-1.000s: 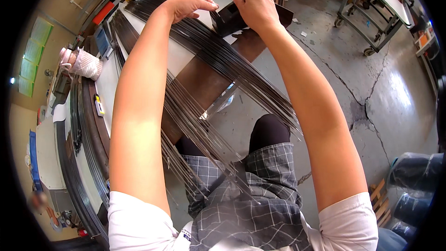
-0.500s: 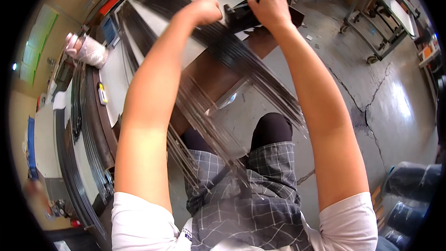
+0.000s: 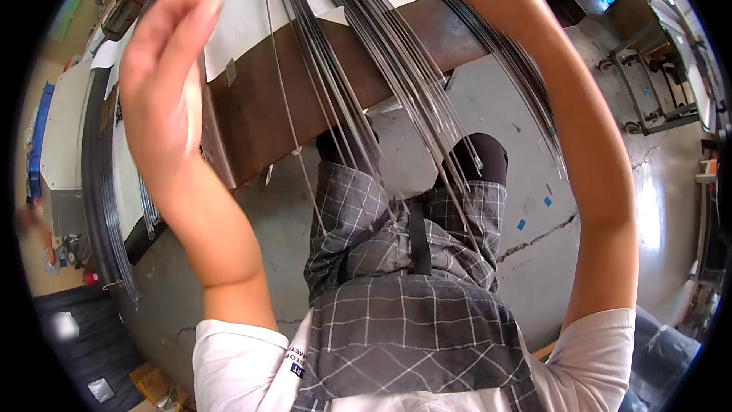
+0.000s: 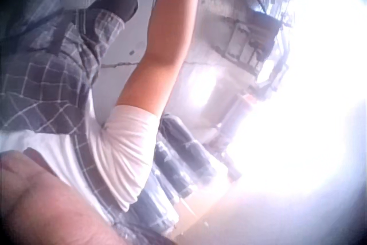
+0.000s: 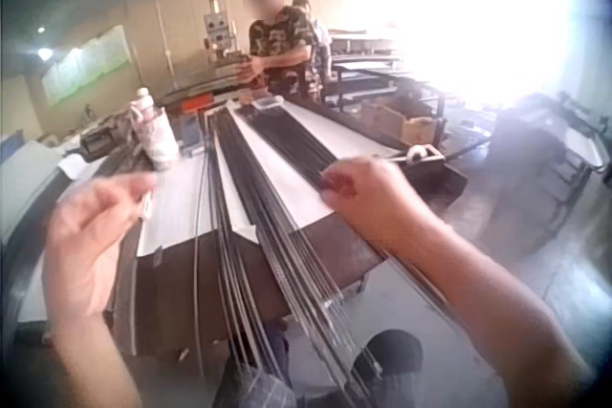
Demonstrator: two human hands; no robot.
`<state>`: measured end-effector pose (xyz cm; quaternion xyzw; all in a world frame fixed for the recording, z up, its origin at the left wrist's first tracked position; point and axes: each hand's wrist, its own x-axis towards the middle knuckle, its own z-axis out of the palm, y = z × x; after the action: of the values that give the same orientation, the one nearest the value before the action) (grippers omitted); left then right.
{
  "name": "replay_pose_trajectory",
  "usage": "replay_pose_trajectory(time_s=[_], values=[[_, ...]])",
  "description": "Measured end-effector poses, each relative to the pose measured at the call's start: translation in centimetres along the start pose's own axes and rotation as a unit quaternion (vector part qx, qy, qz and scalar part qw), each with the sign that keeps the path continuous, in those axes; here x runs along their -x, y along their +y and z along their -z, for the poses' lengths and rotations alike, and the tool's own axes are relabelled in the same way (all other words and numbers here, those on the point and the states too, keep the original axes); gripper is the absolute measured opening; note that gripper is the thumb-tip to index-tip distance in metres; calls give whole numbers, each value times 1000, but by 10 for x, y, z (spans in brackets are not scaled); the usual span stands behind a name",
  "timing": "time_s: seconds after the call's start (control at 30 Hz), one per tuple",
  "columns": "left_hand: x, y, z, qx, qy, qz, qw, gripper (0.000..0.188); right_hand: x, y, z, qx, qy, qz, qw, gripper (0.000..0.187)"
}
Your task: The person repeatedly picks up a bundle of thin metal rods, aligns them, and secures them with a plastic tie using a handheld dispenser. The person then places the secured bundle onto a table and repeats the process with a new set of rods.
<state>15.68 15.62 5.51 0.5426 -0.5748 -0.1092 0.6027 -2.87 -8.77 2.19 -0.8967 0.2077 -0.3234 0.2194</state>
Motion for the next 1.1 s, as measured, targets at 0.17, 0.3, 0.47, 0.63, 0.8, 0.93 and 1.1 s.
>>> replay_pose_trajectory(time_s=[0.17, 0.3, 0.47, 0.63, 0.8, 0.93, 1.1], values=[[95, -12, 13, 168, 52, 70, 982, 9, 54, -64, -33, -126, -263, -7, 956, 19], [142, -31, -3, 272, 31, 130, 953, 9, 71, -70, -40, -121, -329, -29, 936, 17], [175, -39, -24, 313, 38, 222, 923, 11, 80, -82, -53, -61, -360, -43, 930, 18], [185, -44, -33, 341, 28, 229, 911, 10, 87, -88, -58, -22, -326, -41, 944, 17], [200, -68, -47, 330, 43, 369, 868, 7, 90, -88, -55, -5, -323, -76, 943, 17], [210, -94, -73, 358, -6, 424, 832, 10, 88, -84, -58, 16, -358, -120, 926, 18], [188, -101, -106, 386, -72, 407, 825, 13, 82, -86, -70, 99, -353, -73, 928, 19]])
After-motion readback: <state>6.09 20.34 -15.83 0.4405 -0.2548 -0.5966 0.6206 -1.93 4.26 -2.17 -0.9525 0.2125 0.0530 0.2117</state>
